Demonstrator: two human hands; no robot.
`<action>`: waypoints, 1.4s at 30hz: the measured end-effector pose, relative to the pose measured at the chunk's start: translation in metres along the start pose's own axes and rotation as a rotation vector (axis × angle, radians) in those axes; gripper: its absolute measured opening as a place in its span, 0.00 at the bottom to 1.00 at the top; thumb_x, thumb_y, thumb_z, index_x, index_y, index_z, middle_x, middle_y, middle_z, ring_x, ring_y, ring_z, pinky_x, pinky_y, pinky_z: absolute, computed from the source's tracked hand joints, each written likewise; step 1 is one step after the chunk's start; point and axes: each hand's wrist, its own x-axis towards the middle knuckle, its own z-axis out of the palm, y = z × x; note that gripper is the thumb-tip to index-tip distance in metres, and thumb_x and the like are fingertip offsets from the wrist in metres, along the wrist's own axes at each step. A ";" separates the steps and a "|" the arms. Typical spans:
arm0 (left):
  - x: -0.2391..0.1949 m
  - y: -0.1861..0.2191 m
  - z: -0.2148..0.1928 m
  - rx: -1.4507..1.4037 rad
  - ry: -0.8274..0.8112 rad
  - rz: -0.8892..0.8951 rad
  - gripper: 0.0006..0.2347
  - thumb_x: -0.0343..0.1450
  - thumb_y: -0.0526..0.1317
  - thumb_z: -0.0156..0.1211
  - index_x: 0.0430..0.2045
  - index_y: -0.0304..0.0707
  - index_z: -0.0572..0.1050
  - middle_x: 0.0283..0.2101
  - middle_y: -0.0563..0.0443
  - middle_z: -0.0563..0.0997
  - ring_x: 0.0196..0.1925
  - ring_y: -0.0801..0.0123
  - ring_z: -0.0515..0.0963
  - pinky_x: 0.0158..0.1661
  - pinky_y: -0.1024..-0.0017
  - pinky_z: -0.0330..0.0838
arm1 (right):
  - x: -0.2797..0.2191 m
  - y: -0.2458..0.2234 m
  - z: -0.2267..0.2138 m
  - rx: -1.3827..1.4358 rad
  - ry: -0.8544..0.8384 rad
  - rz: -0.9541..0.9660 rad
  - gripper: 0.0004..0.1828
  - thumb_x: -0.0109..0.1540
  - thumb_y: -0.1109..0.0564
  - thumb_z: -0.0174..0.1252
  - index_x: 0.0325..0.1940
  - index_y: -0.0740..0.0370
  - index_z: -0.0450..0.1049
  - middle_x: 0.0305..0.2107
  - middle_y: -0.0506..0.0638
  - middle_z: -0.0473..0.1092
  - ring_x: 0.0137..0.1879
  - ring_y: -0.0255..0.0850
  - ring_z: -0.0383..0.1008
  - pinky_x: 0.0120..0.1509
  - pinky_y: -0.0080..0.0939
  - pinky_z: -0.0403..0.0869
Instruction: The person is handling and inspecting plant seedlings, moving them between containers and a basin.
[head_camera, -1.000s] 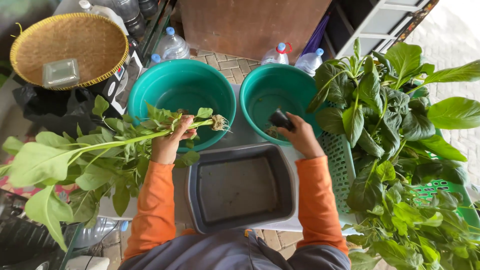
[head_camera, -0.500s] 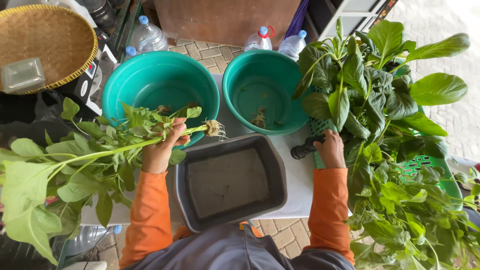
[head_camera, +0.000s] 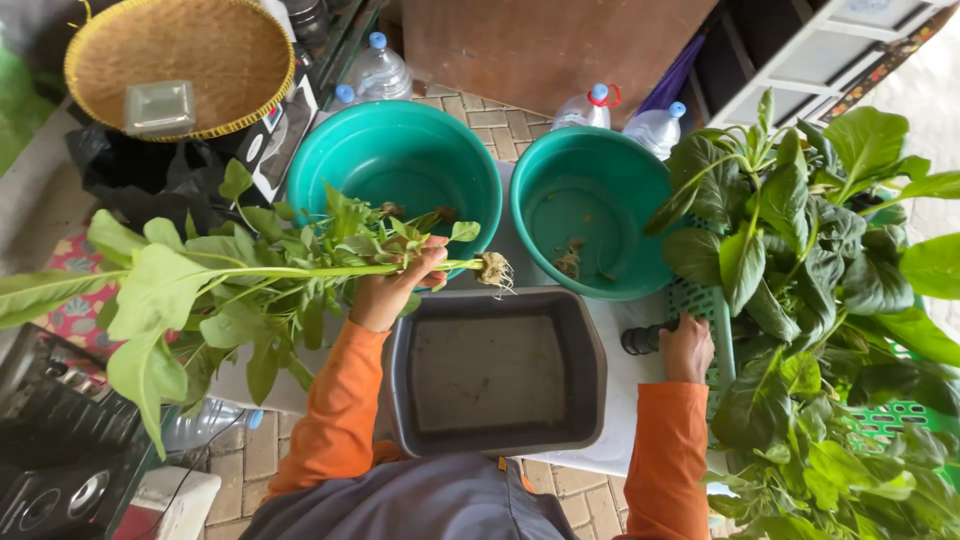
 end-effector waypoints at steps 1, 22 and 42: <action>0.001 -0.002 -0.001 -0.006 -0.025 0.013 0.13 0.71 0.37 0.67 0.46 0.26 0.78 0.45 0.44 0.84 0.32 0.69 0.84 0.33 0.71 0.83 | 0.000 0.003 0.006 0.018 -0.066 0.005 0.24 0.56 0.55 0.68 0.55 0.63 0.77 0.51 0.64 0.72 0.54 0.62 0.75 0.57 0.57 0.74; 0.005 -0.017 0.038 -0.056 -0.128 -0.016 0.14 0.71 0.38 0.67 0.47 0.28 0.79 0.46 0.45 0.84 0.34 0.71 0.84 0.35 0.73 0.83 | -0.084 -0.229 -0.153 1.018 -0.344 -0.860 0.34 0.58 0.62 0.69 0.67 0.67 0.66 0.53 0.60 0.74 0.60 0.45 0.76 0.61 0.41 0.73; 0.009 -0.026 0.034 -0.067 -0.266 0.024 0.20 0.74 0.38 0.61 0.59 0.26 0.70 0.46 0.47 0.82 0.47 0.69 0.84 0.47 0.74 0.81 | -0.070 -0.234 -0.109 0.810 -0.144 -0.840 0.21 0.61 0.70 0.53 0.59 0.71 0.73 0.36 0.60 0.79 0.43 0.48 0.84 0.46 0.41 0.78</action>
